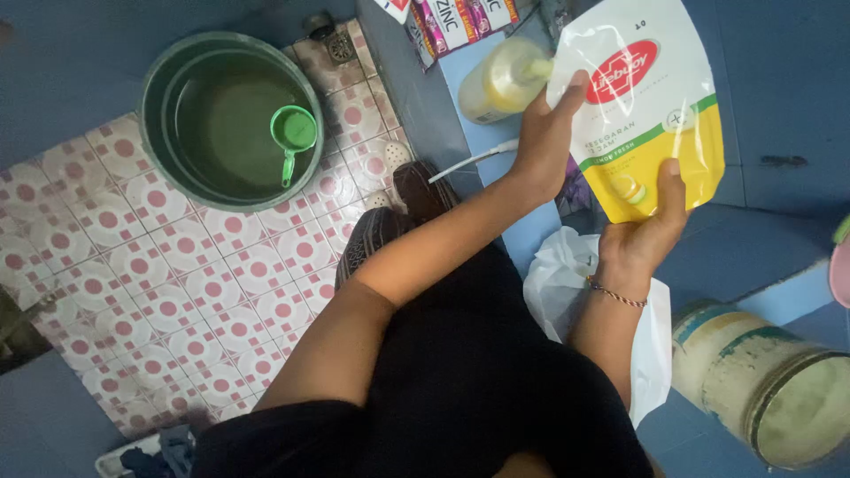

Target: Transfer liquid soap from a refill pouch into a pump bottle.

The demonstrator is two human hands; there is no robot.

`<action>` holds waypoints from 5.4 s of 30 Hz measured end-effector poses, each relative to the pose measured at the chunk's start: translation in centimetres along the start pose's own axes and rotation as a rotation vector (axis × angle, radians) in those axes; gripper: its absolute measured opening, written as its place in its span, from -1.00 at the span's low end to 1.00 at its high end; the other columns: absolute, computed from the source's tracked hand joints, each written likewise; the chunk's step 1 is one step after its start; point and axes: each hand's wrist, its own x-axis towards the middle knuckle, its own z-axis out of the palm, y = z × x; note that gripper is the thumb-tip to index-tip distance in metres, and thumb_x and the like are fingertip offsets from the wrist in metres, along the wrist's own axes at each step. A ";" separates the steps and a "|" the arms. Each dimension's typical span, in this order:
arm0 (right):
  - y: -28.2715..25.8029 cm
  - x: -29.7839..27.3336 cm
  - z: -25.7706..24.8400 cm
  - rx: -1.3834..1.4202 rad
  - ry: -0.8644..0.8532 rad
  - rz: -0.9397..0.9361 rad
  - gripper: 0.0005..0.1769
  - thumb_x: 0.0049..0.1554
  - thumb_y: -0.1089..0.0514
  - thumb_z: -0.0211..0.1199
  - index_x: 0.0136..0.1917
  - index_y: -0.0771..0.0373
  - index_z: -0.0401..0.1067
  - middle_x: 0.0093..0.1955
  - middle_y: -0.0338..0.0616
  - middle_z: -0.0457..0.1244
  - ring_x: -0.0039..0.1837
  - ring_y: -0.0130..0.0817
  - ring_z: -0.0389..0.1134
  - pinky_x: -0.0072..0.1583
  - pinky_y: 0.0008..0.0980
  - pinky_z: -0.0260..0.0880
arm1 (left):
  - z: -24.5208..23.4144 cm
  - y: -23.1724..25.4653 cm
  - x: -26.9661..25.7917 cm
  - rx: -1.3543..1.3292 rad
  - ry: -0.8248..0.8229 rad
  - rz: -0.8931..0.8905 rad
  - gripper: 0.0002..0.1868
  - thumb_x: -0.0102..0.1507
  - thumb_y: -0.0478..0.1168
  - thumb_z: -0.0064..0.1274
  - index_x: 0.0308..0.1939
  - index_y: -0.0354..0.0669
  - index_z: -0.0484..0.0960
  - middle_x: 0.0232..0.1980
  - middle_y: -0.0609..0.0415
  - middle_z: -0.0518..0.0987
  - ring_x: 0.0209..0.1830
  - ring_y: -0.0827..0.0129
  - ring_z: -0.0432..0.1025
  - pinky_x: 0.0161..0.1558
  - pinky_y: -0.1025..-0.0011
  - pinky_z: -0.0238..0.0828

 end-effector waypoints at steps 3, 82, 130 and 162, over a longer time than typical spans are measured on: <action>-0.2 -0.1 0.4 0.081 -0.051 0.113 -0.52 0.28 0.13 0.28 0.40 0.34 0.31 0.32 -0.04 0.33 0.35 -0.15 0.42 0.38 -0.08 0.51 | 0.2 -0.1 -0.3 -0.018 -0.007 0.046 -0.54 0.47 -0.14 0.01 0.34 -0.41 0.44 0.20 -0.04 0.54 0.14 0.37 0.44 0.19 0.37 0.39; 0.3 -2.7 3.9 0.340 -0.065 0.200 -0.33 0.33 -0.19 0.07 0.56 0.23 0.20 0.52 -0.09 0.22 0.50 -0.11 0.29 0.50 0.00 0.30 | 1.1 5.2 -3.2 0.332 -0.129 0.037 -0.42 0.51 0.06 -0.13 0.37 -0.40 0.42 0.28 0.02 0.53 0.26 0.43 0.37 0.34 0.45 0.24; 5.5 3.1 -0.8 0.558 -0.381 0.462 -0.39 0.28 -0.26 0.19 0.43 0.14 0.39 0.34 -0.19 0.36 0.33 -0.23 0.40 0.32 -0.16 0.46 | 4.0 -0.5 0.4 0.589 0.016 0.435 -0.48 0.43 0.12 0.02 0.15 -0.29 0.65 -0.12 -0.06 0.73 -0.16 0.42 0.56 -0.10 0.37 0.55; -1.6 4.8 2.9 0.043 -0.202 -0.188 -0.39 0.32 0.01 0.24 0.48 0.38 0.20 0.40 0.08 0.26 0.38 -0.15 0.38 0.34 -0.20 0.48 | 2.0 0.4 2.1 -0.144 -0.077 0.066 -0.37 0.43 0.04 0.06 0.34 -0.47 0.37 0.27 -0.16 0.54 0.26 0.14 0.47 0.32 0.19 0.38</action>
